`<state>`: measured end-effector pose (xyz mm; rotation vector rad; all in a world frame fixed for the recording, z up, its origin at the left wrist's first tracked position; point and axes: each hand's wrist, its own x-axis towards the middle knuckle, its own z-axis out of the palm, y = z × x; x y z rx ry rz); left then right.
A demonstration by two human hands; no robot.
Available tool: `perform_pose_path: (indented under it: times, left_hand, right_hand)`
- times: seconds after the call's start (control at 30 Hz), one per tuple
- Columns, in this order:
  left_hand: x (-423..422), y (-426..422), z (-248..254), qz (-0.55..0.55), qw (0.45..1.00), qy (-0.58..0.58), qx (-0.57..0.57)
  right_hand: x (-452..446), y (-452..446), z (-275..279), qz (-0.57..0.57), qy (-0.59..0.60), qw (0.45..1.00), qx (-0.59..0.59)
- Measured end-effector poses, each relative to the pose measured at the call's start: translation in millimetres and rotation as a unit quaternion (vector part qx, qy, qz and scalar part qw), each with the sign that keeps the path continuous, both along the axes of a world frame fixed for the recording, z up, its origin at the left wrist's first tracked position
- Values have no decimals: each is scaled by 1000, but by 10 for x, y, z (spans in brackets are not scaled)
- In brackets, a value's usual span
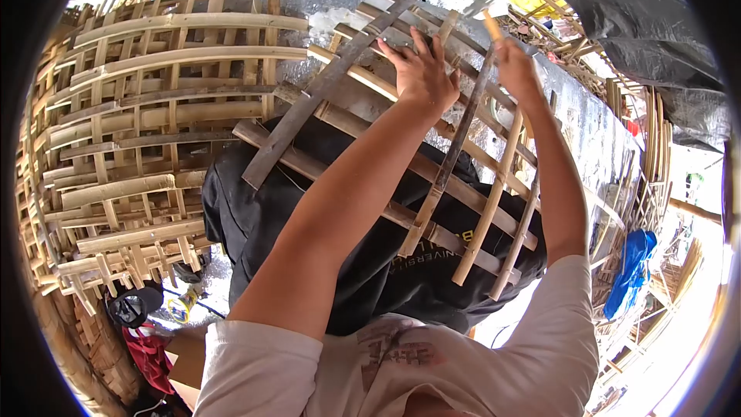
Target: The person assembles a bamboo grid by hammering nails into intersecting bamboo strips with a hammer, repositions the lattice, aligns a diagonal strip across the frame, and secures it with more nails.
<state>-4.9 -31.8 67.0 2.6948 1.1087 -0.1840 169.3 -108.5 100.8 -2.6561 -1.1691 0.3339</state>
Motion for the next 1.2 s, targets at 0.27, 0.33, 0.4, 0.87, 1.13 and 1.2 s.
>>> perform_pose_path:
  times: [0.27, 0.33, 0.4, 0.87, 1.13, 1.2]
  left_hand:
    - [30, -1, -12, 1, 1000, 4, 5]
    - [-1, -5, -26, 2, 1000, -2, 12]
    - [12, -4, -30, 4, 1000, -4, 19]
    - [29, -1, -31, 6, 1000, -9, 3]
    - [3, 15, 40, -2, 1000, 5, -17]
    - [2, 31, 82, -5, 1000, 9, -23]
  right_hand:
    - [260, -51, -40, 50, -12, 994, -94]
    - [182, -27, 121, -25, 42, 999, -22]
    - [323, -52, -92, 14, -107, 989, 96]
    - [-48, 87, -7, 0, 122, 987, -106]
    - [-28, -600, 715, -153, 603, 764, 172]
    - [-140, -966, 927, -169, 625, 720, 250]
